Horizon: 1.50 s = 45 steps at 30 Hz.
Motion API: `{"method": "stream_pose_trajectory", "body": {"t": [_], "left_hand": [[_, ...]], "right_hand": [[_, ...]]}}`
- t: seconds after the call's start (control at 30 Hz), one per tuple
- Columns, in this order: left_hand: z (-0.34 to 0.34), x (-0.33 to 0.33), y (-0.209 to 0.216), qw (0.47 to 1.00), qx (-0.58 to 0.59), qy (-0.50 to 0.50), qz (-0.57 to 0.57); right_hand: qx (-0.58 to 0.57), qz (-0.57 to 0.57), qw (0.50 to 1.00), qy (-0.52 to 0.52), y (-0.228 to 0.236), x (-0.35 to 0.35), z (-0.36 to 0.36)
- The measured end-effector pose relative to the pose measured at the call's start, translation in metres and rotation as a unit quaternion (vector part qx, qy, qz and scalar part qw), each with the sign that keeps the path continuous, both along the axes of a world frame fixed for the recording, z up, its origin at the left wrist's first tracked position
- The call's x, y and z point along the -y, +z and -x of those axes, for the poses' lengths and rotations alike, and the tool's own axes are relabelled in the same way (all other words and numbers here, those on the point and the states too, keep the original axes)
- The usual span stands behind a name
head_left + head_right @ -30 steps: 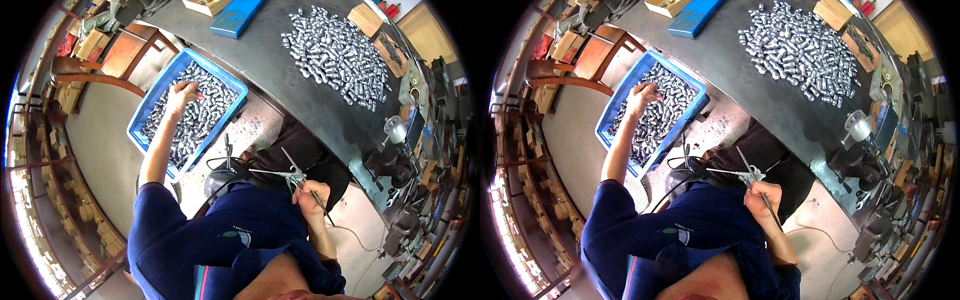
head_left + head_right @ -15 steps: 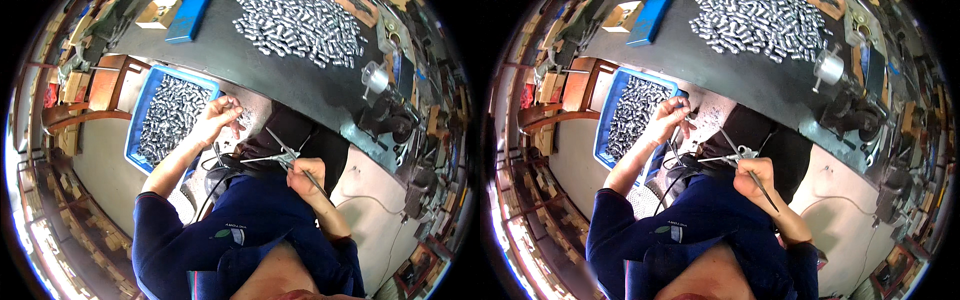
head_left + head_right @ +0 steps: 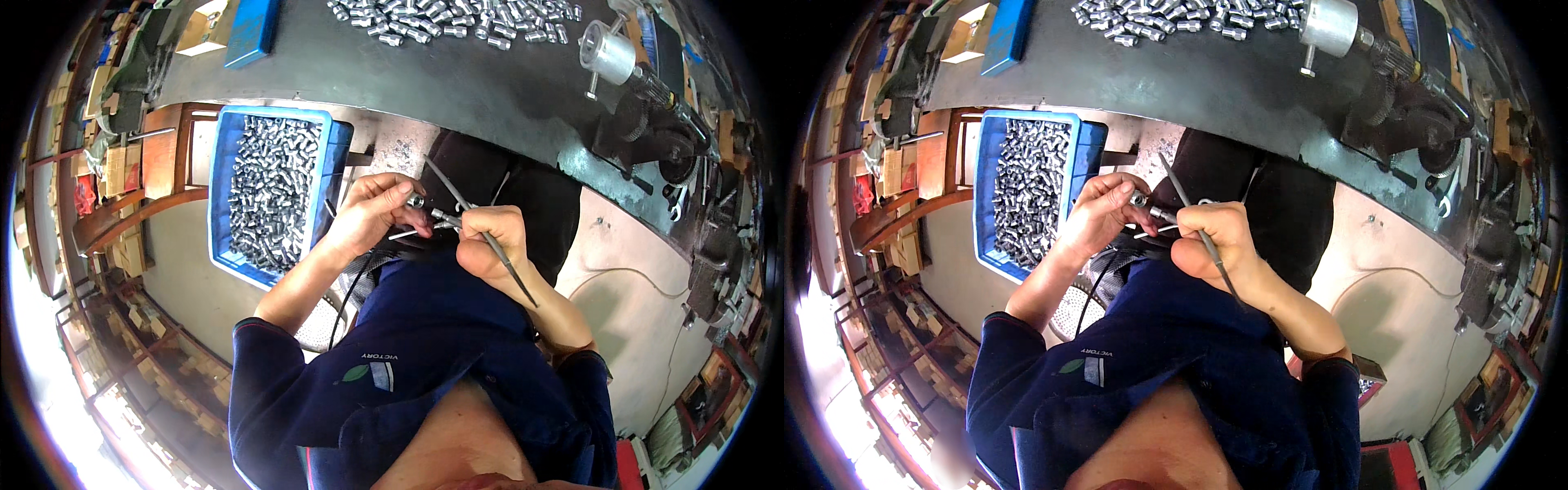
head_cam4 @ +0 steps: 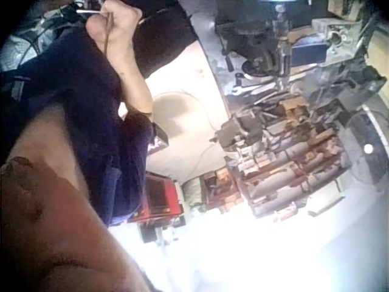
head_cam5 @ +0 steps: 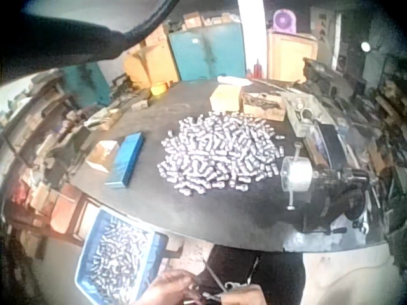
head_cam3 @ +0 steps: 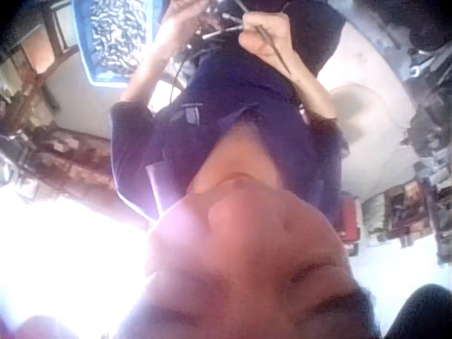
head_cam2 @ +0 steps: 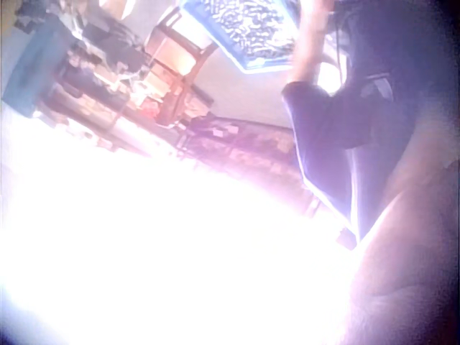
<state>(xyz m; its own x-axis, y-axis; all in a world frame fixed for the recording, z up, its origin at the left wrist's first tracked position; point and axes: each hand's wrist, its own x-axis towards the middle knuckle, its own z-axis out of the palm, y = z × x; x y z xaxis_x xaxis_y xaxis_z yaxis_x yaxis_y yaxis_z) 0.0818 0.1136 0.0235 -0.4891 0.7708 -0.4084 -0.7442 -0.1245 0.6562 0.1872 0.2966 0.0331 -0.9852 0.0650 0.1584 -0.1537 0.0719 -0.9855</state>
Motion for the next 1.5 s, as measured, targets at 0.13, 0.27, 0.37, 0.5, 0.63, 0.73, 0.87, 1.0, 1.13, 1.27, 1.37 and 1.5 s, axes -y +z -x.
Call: {"method": "stream_pose_trajectory", "body": {"t": [0.13, 0.27, 0.37, 0.5, 0.63, 0.73, 0.87, 1.0, 1.13, 1.27, 1.37, 1.5], "left_hand": [[-0.006, -0.004, 0.008, 0.993, -0.109, -0.015, 0.045], [-0.009, -0.008, 0.021, 0.981, -0.178, -0.021, 0.069], [-0.013, -0.010, 0.027, 0.955, -0.272, -0.039, 0.113], [-0.016, -0.012, 0.025, 0.968, -0.243, -0.011, 0.060], [-0.011, -0.011, 0.024, 0.974, -0.217, -0.050, 0.048], [-0.006, -0.008, 0.024, 0.960, -0.266, -0.038, 0.079], [0.009, -0.005, 0.010, 0.754, -0.595, 0.026, 0.277], [0.017, 0.000, -0.007, 0.685, -0.669, 0.038, 0.287], [0.016, -0.004, -0.002, 0.670, -0.669, 0.020, 0.321], [0.016, -0.003, -0.008, 0.666, -0.692, 0.037, 0.276], [0.010, -0.007, -0.003, 0.674, -0.686, 0.013, 0.275], [0.004, -0.018, -0.003, 0.676, -0.710, -0.011, 0.197]], "right_hand": [[0.003, -0.016, 1.000, 0.025, 0.007, -0.001, 0.002], [-0.037, -0.055, 0.998, 0.021, 0.007, 0.001, 0.002], [-0.059, -0.070, 0.996, 0.005, 0.003, 0.003, 0.000], [0.024, 0.032, 0.999, 0.005, 0.002, 0.003, -0.003], [0.056, 0.080, 0.995, -0.010, 0.001, 0.005, -0.004], [0.077, 0.133, 0.988, 0.010, -0.007, -0.003, -0.013], [-0.007, 0.058, 0.998, 0.012, 0.016, -0.007, -0.022], [-0.077, 0.097, 0.991, 0.048, 0.034, 0.002, -0.025], [-0.075, 0.065, 0.992, 0.074, 0.031, 0.005, -0.025], [-0.049, 0.017, 0.997, 0.059, 0.031, 0.008, -0.018], [-0.024, -0.008, 0.999, 0.048, 0.025, 0.013, -0.008], [0.056, -0.023, 0.996, 0.059, 0.010, 0.017, 0.011]]}}
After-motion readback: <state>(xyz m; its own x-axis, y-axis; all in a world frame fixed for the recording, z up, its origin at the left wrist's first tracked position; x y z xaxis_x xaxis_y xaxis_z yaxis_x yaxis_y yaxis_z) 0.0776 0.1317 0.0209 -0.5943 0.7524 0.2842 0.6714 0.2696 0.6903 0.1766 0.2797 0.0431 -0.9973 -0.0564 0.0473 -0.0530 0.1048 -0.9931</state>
